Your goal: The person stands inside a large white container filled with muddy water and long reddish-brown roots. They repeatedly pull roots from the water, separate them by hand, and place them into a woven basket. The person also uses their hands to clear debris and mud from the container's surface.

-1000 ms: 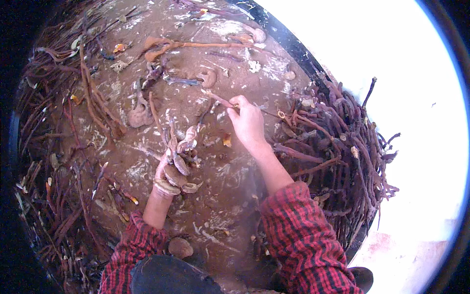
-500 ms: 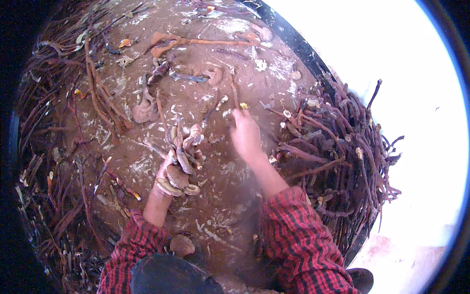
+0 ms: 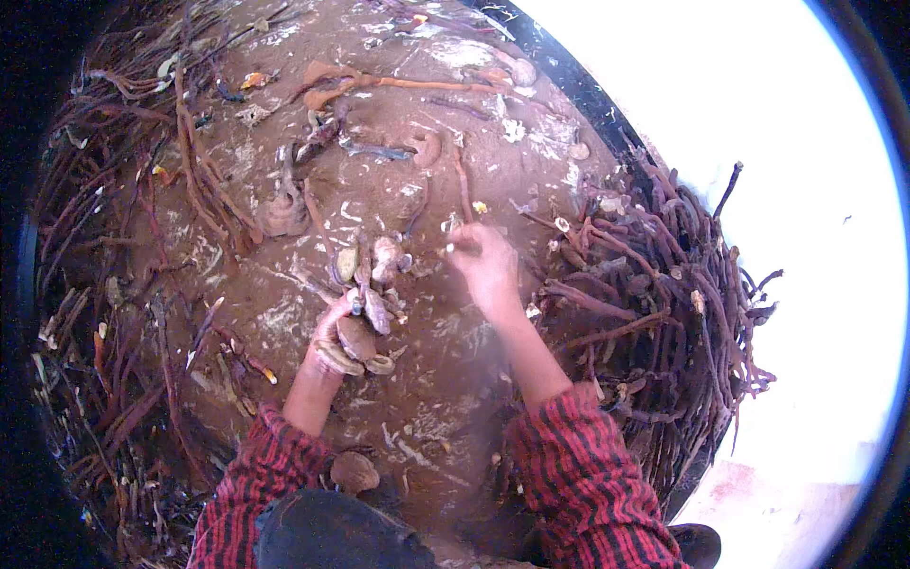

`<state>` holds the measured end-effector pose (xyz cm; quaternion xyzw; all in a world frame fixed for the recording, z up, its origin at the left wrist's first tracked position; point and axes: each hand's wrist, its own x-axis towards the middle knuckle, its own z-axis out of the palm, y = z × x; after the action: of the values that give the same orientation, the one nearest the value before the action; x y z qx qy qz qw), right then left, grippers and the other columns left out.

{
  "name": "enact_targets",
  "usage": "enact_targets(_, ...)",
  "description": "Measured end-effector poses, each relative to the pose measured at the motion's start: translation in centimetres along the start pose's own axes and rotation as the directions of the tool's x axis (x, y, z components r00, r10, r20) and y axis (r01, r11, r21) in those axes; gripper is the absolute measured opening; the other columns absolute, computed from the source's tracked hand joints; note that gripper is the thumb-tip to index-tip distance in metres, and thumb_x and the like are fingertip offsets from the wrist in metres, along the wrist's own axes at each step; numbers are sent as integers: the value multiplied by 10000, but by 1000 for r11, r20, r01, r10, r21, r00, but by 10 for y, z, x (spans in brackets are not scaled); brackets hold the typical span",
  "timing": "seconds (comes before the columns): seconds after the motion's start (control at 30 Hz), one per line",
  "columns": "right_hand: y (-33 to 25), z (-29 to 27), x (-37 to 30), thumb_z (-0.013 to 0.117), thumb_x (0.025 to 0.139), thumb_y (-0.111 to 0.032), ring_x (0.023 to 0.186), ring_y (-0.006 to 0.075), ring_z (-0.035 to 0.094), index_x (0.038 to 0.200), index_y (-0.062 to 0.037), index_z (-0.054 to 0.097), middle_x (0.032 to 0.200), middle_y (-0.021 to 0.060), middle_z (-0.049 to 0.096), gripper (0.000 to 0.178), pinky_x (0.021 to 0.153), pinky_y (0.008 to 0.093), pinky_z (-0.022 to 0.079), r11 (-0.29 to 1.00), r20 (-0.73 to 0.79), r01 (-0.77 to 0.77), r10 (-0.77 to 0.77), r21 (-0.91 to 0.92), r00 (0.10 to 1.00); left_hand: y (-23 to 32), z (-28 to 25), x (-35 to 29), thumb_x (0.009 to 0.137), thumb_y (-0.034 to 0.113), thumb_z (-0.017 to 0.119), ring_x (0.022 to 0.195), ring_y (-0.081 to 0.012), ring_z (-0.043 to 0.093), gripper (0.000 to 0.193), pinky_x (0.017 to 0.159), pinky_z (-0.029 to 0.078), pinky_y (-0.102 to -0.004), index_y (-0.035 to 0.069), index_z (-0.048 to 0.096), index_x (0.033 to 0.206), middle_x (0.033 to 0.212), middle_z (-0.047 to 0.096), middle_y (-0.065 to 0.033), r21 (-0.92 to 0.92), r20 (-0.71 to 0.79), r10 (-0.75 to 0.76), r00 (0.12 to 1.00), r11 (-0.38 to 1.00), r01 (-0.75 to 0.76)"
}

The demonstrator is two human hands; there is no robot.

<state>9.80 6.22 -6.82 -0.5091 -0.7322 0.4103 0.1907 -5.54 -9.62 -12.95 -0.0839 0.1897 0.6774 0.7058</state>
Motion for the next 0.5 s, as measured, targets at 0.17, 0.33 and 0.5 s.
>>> enact_targets(0.17,-19,-1,-57,592,796,47,983,134,568,1017,19,606,1188,75,544,223,841,260,467,974,7,42,-45,224,999,-8,0,3,845,183,610,1034,-265,577,433,943,452,-421,41,485,1234,1127,587,-121,-36,-25,-166,986,986,165)
enact_targets(0.33,-36,21,-97,531,820,9,1020,349,586,1058,16,580,1078,194,602,243,872,367,464,998,6,43,-43,36,999,-23,-6,3,851,187,624,1062,-233,560,440,965,438,-367,40,487,1243,1145,587,-105,-96,-15,-256,967,963,253)
enact_targets(0.5,-35,12,-107,550,810,26,960,270,611,980,14,604,1031,167,616,179,822,348,475,871,-12,358,-384,-336,923,-20,8,-6,859,181,616,1039,-227,567,447,952,441,-349,54,477,1264,1128,590,-98,78,-48,-234,971,968,237)
